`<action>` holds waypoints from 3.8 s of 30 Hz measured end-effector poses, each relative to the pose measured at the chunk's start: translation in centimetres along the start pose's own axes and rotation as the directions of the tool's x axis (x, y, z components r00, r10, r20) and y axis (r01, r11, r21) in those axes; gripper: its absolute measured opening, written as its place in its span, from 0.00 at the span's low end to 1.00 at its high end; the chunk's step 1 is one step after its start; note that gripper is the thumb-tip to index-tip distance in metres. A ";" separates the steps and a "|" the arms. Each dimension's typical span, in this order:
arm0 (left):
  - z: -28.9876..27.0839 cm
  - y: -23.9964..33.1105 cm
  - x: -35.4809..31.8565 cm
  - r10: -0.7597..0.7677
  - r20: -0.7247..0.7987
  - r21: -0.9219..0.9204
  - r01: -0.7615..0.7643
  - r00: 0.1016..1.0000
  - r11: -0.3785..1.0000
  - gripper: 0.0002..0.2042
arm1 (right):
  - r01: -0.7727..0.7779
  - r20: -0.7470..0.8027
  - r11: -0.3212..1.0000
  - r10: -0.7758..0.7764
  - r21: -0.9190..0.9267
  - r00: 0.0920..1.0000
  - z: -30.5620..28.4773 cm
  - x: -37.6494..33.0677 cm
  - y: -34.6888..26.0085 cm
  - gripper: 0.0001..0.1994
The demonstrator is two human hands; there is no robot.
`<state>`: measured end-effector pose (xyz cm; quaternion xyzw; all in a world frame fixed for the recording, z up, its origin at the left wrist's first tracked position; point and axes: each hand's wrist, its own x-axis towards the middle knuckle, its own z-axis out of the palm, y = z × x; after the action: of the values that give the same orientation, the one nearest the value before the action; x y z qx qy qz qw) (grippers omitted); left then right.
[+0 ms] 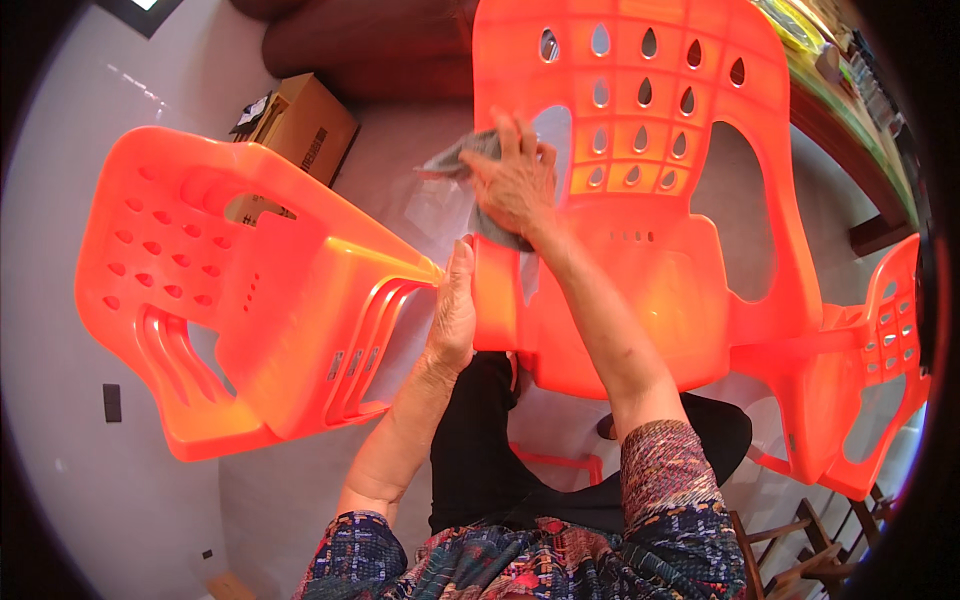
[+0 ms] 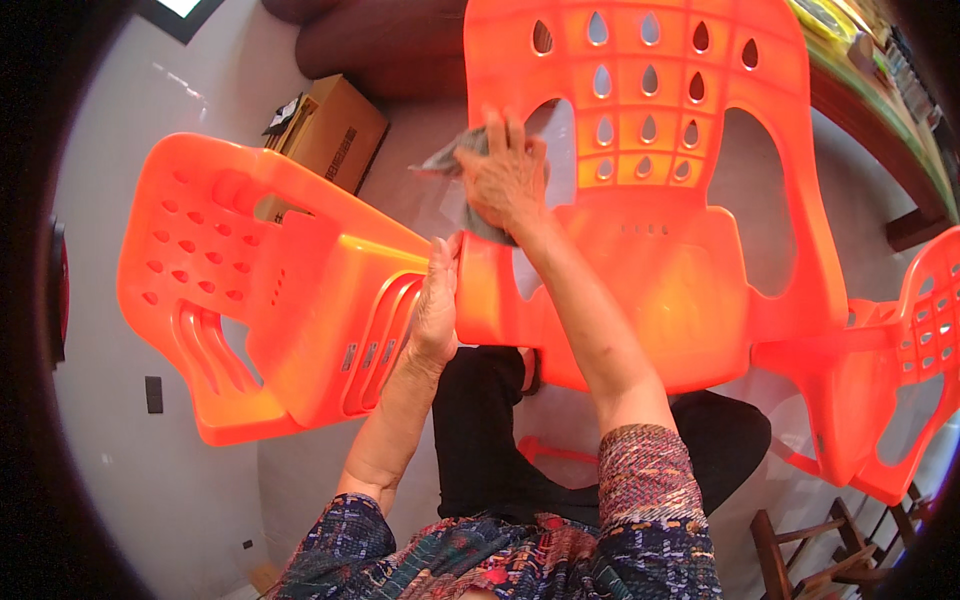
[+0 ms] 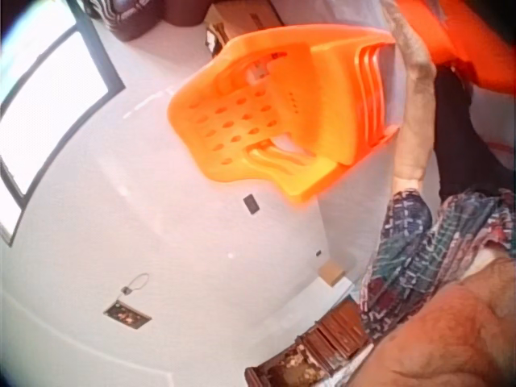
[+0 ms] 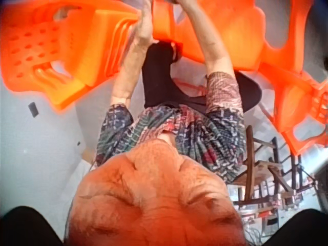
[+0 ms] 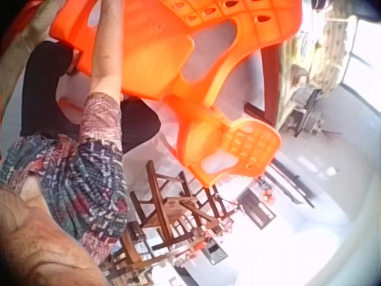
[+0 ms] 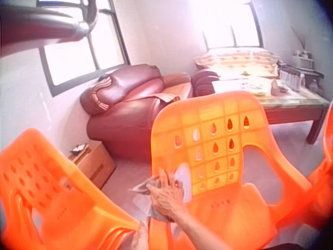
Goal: The person sits on the floor and wipes an orange plastic chair with a grey cloth. They clean the seat, backrest, armrests, and underside of the chair, turning it over to reach all surfaces. The person then repeats the process on a second orange plastic chair.
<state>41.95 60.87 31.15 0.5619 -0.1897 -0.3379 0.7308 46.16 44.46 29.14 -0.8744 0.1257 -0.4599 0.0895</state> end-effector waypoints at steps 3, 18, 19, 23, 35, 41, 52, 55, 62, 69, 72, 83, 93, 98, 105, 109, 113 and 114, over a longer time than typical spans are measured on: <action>0.3 1.0 -0.4 -0.039 0.000 -0.008 0.039 0.999 0.999 0.37 | -0.131 -0.133 0.987 0.118 -0.089 0.984 1.8 2.0 -0.1 0.08; -4.3 -2.7 -0.8 -0.040 -0.196 -0.660 -0.102 0.980 0.744 0.46 | 0.108 0.285 0.959 -0.184 0.264 0.941 -10.1 -7.5 -7.9 0.09; -4.4 -2.6 -1.0 -0.090 -0.212 -0.660 -0.075 0.973 0.747 0.47 | 0.150 0.254 0.954 -0.217 0.258 0.943 -11.2 -8.5 -8.5 0.09; -2.5 -1.1 -1.9 -0.148 -0.228 -0.548 -0.001 0.962 0.837 0.46 | 0.139 0.166 0.919 -0.212 0.369 0.963 -11.4 -11.6 -7.6 0.10; -0.9 -3.8 -3.0 0.291 -0.151 0.407 -0.209 0.945 0.889 0.35 | 0.044 0.299 0.976 -0.108 0.213 0.948 -2.4 -2.1 0.1 0.18; 0.9 -2.6 -3.1 0.288 -0.152 0.435 -0.197 0.946 0.879 0.35 | 0.224 -0.040 0.970 -0.229 -0.096 0.973 1.0 5.7 2.6 0.21; 0.7 -2.8 -2.7 0.291 -0.166 0.480 -0.181 0.942 0.859 0.34 | -0.058 -0.478 0.878 -0.202 -0.475 0.855 -2.1 17.0 15.7 0.23; 0.5 -2.6 -2.7 0.319 -0.125 0.515 -0.213 0.940 0.830 0.35 | -0.335 -0.544 0.790 0.003 -0.514 0.839 -4.4 15.3 20.4 0.24; 0.2 -3.3 -2.5 0.324 -0.134 0.478 -0.225 0.937 0.849 0.36 | -0.379 -0.620 0.800 0.011 -0.465 0.784 -5.6 16.7 22.0 0.24; 0.1 -3.7 -2.5 0.344 -0.172 0.498 -0.219 0.923 0.839 0.35 | 0.219 -0.303 0.891 -0.353 -0.399 0.885 -3.0 20.3 12.3 0.24; 0.4 -3.6 -2.6 0.288 -0.193 0.451 -0.176 0.938 0.875 0.33 | 0.201 -0.258 0.876 -0.337 -0.438 0.905 -4.6 19.6 14.3 0.25; 0.4 -3.6 -2.3 0.331 -0.173 0.447 -0.225 0.928 0.866 0.34 | -0.380 -0.486 0.692 0.049 -0.614 0.873 -12.6 10.0 29.3 0.36; 1.0 -3.2 -2.2 0.322 -0.193 0.451 -0.208 0.927 0.868 0.34 | -0.453 -0.619 0.866 0.240 -0.211 0.748 -7.4 10.6 25.4 0.32; 0.8 -3.4 -2.3 0.340 -0.182 0.490 -0.215 0.923 0.845 0.35 | -0.268 -0.554 0.912 0.055 -0.311 0.831 -3.8 11.2 20.8 0.29; 0.9 -3.3 -2.4 0.330 -0.179 0.476 -0.212 0.927 0.853 0.34 | -0.142 -0.356 0.780 -0.110 -0.610 0.928 -4.0 5.3 21.8 0.21; 1.3 -3.1 -2.3 0.307 -0.203 0.455 -0.188 0.930 0.871 0.34 | -0.178 -0.281 0.751 -0.010 -0.636 0.960 -4.0 4.5 21.6 0.24; 1.1 -3.1 -2.1 0.328 -0.185 0.449 -0.218 0.926 0.867 0.33 | -0.084 -0.204 0.750 -0.068 -0.656 0.977 -3.3 -1.8 23.1 0.25; 1.3 -3.1 -2.0 0.326 -0.194 0.452 -0.211 0.925 0.867 0.33 | -0.055 -0.174 0.737 -0.086 -0.673 0.981 -3.6 -3.0 23.6 0.25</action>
<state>38.88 60.94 28.83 0.7143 -0.2363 -0.1052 0.6503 38.33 22.78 22.37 -0.7992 0.2845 -0.4667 -0.2500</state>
